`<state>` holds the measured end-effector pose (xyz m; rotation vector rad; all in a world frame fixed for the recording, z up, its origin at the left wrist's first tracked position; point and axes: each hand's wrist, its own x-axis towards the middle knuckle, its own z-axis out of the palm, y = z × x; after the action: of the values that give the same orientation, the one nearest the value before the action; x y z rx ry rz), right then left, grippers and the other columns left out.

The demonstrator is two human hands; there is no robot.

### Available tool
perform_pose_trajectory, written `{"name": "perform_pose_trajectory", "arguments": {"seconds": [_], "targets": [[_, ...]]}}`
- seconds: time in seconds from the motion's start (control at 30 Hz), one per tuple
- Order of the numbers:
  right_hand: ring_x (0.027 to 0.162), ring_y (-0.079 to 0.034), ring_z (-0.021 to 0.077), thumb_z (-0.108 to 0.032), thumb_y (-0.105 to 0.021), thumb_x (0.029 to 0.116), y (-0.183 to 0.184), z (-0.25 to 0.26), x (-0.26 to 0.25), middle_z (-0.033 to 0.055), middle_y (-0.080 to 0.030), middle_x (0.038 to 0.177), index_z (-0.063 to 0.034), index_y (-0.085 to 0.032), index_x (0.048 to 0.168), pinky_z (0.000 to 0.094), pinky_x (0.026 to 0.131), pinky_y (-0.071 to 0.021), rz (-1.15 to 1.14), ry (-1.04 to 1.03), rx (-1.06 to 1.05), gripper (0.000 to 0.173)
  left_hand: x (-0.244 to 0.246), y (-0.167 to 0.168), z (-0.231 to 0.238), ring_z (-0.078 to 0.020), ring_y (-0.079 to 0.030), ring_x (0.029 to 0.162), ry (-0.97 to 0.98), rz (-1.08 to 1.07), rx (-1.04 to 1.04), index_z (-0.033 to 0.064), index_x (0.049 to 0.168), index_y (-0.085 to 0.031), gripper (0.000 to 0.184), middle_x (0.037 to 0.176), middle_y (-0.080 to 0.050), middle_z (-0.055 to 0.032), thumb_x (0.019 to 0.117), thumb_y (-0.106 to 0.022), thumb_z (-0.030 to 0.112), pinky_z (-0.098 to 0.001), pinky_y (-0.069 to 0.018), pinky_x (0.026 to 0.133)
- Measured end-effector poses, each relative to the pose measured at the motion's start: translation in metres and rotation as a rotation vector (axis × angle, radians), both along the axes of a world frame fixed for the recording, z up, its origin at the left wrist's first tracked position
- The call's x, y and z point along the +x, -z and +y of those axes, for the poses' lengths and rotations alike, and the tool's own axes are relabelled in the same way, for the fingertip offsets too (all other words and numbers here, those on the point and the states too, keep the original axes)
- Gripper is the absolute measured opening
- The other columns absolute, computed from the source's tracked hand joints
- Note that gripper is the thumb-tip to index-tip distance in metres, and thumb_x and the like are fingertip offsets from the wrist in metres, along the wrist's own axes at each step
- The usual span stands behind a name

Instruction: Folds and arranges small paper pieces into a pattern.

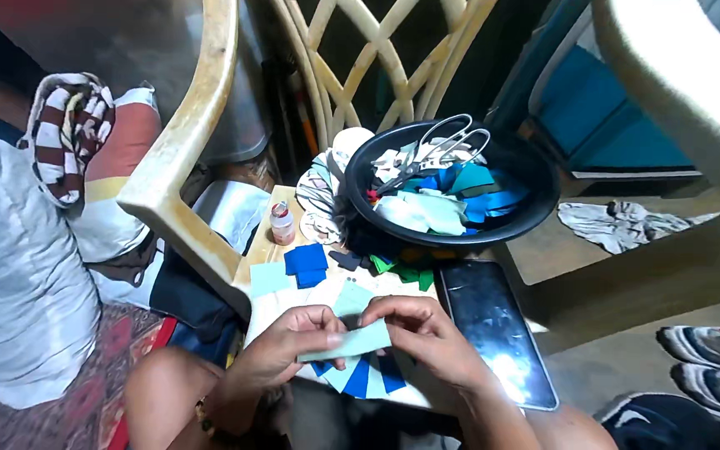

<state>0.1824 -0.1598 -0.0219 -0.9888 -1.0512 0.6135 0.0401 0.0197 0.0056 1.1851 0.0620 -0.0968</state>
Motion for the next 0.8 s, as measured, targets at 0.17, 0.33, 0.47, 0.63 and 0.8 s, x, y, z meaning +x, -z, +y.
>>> {"name": "perform_pose_trajectory", "arguments": {"seconds": [0.17,0.33,0.47,0.63,0.8], "targets": [[0.079,-0.07,-0.0002,-0.009,-0.038,0.1006,-0.001,0.006,-0.003,-0.0111,-0.074,0.094,-0.0128,-0.073,0.103,0.0215,0.069,-0.061,0.137,-0.056,-0.118,0.035,-0.016,0.002,-0.008,0.0018,-0.065,0.094,-0.304,-0.209,0.487,0.0049,0.089,-0.071,0.009,0.096,-0.07,0.0062,0.0837,-0.071,-0.002,-0.0178,-0.0543,0.086],[0.076,-0.067,-0.0031,-0.004,-0.067,0.09,-0.001,0.01,-0.01,-0.0112,-0.071,0.095,-0.0076,-0.068,0.109,0.0162,0.068,-0.0584,0.054,0.069,-0.136,0.02,-0.025,0.004,-0.006,-0.0004,-0.064,0.103,-0.319,-0.195,0.611,-0.0032,0.101,-0.073,0.015,0.11,-0.07,-0.0028,0.0889,-0.065,-0.003,-0.0164,-0.0546,0.087],[0.077,-0.064,-0.0049,0.0,-0.067,0.0868,0.002,0.012,-0.013,-0.0026,-0.07,0.096,-0.0024,-0.076,0.093,0.012,0.069,-0.0557,-0.099,0.209,-0.261,0.011,-0.032,0.006,-0.004,0.0064,-0.057,0.073,-0.416,-0.077,0.729,-0.0014,0.096,-0.075,0.011,0.102,-0.07,-0.0036,0.0883,-0.068,0.001,-0.0086,-0.0466,0.06],[0.079,-0.062,-0.0027,-0.005,-0.069,0.0861,0.006,0.015,-0.021,0.0057,-0.069,0.099,-0.002,-0.077,0.094,0.0104,0.07,-0.0513,-0.335,0.325,-0.418,0.012,-0.032,0.01,-0.009,0.0026,-0.061,0.072,-0.523,0.079,0.909,-0.0002,0.094,-0.076,0.009,0.099,-0.069,-0.0072,0.0865,-0.073,0.005,-0.0097,-0.0502,0.062],[0.079,-0.064,0.0042,-0.002,-0.068,0.0841,0.009,0.019,-0.024,0.0102,-0.07,0.098,-0.0014,-0.078,0.095,0.0151,0.071,-0.0531,-0.483,0.405,-0.463,0.014,-0.03,0.02,-0.014,0.0027,-0.057,0.069,-0.582,0.068,1.036,0.0008,0.093,-0.077,0.01,0.095,-0.068,-0.0076,0.0851,-0.075,0.006,-0.0092,-0.0469,0.061]]}}
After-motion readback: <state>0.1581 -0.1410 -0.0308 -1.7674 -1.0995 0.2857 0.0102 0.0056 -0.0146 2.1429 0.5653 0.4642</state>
